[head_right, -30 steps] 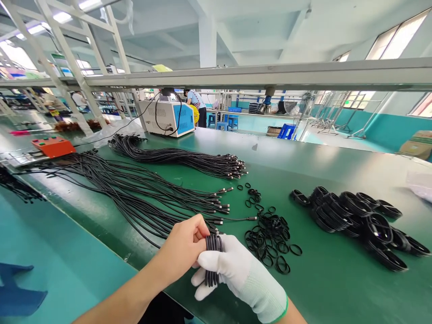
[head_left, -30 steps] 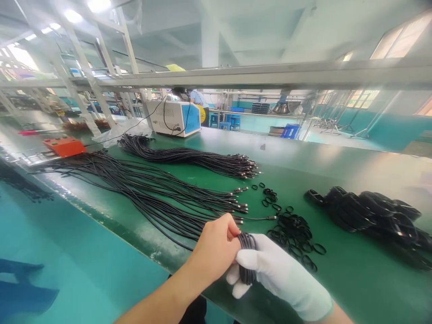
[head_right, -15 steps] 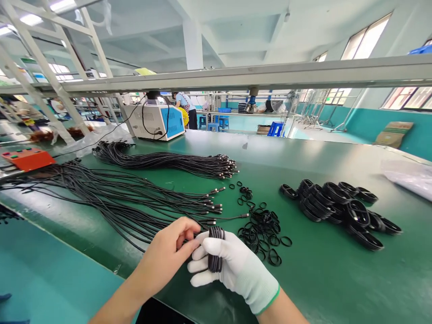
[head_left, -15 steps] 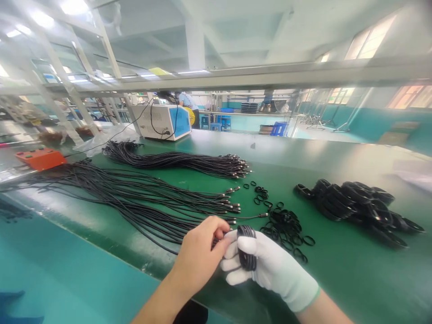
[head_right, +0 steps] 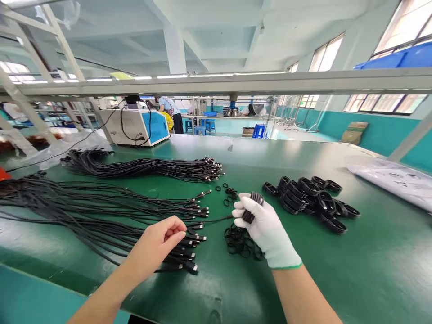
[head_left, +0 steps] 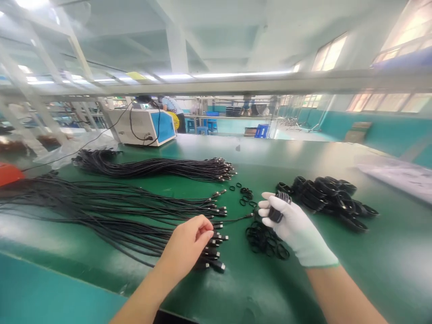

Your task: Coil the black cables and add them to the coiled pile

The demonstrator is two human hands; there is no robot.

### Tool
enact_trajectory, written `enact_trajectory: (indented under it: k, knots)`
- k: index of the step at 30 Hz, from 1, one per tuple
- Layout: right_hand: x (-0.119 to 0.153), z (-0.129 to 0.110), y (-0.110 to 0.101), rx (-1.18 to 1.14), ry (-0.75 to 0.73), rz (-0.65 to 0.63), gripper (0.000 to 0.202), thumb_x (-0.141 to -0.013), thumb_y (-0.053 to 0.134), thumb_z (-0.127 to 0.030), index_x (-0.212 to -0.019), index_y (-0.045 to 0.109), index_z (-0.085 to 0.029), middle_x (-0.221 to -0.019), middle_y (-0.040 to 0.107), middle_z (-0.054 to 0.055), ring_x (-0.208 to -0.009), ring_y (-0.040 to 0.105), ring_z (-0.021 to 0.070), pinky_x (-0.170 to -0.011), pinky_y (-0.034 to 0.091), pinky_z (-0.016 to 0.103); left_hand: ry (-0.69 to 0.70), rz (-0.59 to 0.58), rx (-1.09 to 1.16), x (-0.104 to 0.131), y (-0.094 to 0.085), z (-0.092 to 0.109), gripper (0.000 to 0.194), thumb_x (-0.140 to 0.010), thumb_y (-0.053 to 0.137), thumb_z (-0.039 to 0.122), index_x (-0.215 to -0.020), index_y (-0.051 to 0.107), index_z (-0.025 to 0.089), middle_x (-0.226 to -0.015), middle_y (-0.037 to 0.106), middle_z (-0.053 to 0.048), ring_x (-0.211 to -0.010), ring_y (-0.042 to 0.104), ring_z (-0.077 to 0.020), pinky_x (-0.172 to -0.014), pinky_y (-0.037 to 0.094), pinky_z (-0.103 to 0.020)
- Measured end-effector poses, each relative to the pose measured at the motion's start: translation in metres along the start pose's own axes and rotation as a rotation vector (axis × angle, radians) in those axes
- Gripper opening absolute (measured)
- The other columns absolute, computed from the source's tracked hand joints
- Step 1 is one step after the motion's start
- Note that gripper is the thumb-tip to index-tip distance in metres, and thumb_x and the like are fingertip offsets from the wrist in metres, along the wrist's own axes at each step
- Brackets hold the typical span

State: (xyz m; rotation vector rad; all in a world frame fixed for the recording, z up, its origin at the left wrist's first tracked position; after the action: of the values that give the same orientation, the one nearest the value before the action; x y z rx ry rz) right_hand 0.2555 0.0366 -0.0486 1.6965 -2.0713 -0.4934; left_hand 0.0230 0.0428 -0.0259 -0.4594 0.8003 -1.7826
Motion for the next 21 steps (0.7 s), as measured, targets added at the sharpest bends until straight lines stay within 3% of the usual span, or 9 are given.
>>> enact_trajectory:
  k: [2, 5, 8, 11, 13, 16, 21]
  knots:
    - [-0.007, -0.007, -0.015, -0.006, -0.019, 0.044, 0.035, -0.07, 0.073, -0.03, -0.098, 0.057, -0.017, -0.075, 0.063, 0.003, -0.066, 0.062, 0.0151, -0.051, 0.051, 0.023, 0.07, -0.081, -0.038, -0.018, 0.019, 0.012, 0.011, -0.083, 0.046, 0.024, -0.077, 0.055, 0.023, -0.071, 0.057, 0.004, -0.067, 0.051, -0.0137, -0.061, 0.035, -0.024]
    - [-0.01, -0.004, -0.021, 0.002, 0.006, 0.047, 0.039, -0.068, 0.074, -0.031, -0.1, 0.056, -0.016, -0.08, 0.064, 0.006, -0.077, 0.065, 0.0219, -0.059, 0.056, 0.031, 0.162, -0.17, -0.064, -0.043, 0.054, 0.03, 0.009, -0.076, 0.051, 0.017, -0.072, 0.057, 0.022, -0.073, 0.057, 0.004, -0.07, 0.051, -0.0144, -0.063, 0.032, -0.025]
    - [-0.008, -0.001, -0.018, 0.008, 0.022, 0.034, 0.041, -0.068, 0.073, -0.033, -0.101, 0.056, -0.016, -0.082, 0.064, 0.007, -0.081, 0.066, 0.0239, -0.06, 0.057, 0.033, 0.162, -0.2, -0.063, -0.059, 0.086, 0.038, 0.008, -0.07, 0.056, 0.015, -0.068, 0.058, 0.022, -0.073, 0.056, 0.003, -0.068, 0.049, -0.0154, -0.062, 0.029, -0.027]
    - [-0.007, -0.002, -0.019, 0.018, 0.024, 0.032, 0.042, -0.069, 0.073, -0.035, -0.103, 0.055, -0.017, -0.085, 0.064, 0.007, -0.08, 0.066, 0.0228, -0.059, 0.056, 0.031, 0.116, -0.208, -0.026, -0.066, 0.104, 0.035, 0.007, -0.064, 0.059, 0.014, -0.066, 0.059, 0.021, -0.071, 0.053, 0.002, -0.067, 0.046, -0.0159, -0.062, 0.025, -0.028]
    - [-0.007, -0.002, -0.02, 0.033, 0.022, 0.026, 0.043, -0.069, 0.072, -0.036, -0.103, 0.054, -0.017, -0.085, 0.063, 0.007, -0.077, 0.065, 0.0208, -0.056, 0.056, 0.029, 0.079, -0.208, 0.034, -0.067, 0.105, 0.03, 0.006, -0.064, 0.059, 0.014, -0.064, 0.058, 0.02, -0.07, 0.051, 0.002, -0.067, 0.044, -0.016, -0.063, 0.025, -0.028]
    - [-0.005, 0.0, -0.017, 0.068, 0.011, 0.022, 0.041, -0.071, 0.07, -0.034, -0.103, 0.052, -0.017, -0.083, 0.063, 0.005, -0.065, 0.062, 0.0146, -0.046, 0.05, 0.022, 0.012, -0.224, 0.192, -0.066, 0.093, 0.022, 0.004, -0.069, 0.056, 0.02, -0.065, 0.055, 0.02, -0.067, 0.048, 0.001, -0.066, 0.042, -0.015, -0.062, 0.026, -0.027]
    - [0.002, 0.015, 0.01, 0.202, 0.026, 0.039, 0.041, -0.064, 0.071, -0.023, -0.099, 0.052, -0.014, -0.069, 0.06, 0.002, -0.04, 0.049, 0.0089, -0.032, 0.039, 0.02, -0.122, -0.333, 0.601, -0.052, 0.076, 0.016, 0.018, -0.076, 0.049, 0.037, -0.077, 0.045, 0.019, -0.064, 0.042, 0.004, -0.052, 0.037, -0.0097, -0.052, 0.031, -0.023]
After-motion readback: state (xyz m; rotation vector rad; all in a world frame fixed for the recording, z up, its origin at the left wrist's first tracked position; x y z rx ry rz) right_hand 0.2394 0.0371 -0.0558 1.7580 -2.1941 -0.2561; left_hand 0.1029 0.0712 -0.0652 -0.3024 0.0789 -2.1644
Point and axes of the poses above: each hand's wrist, its own x-axis away from the middle knuckle, its own y-axis out of the palm, z = x × y, the point moved 7 cm from there along -x, towards the middle knuckle
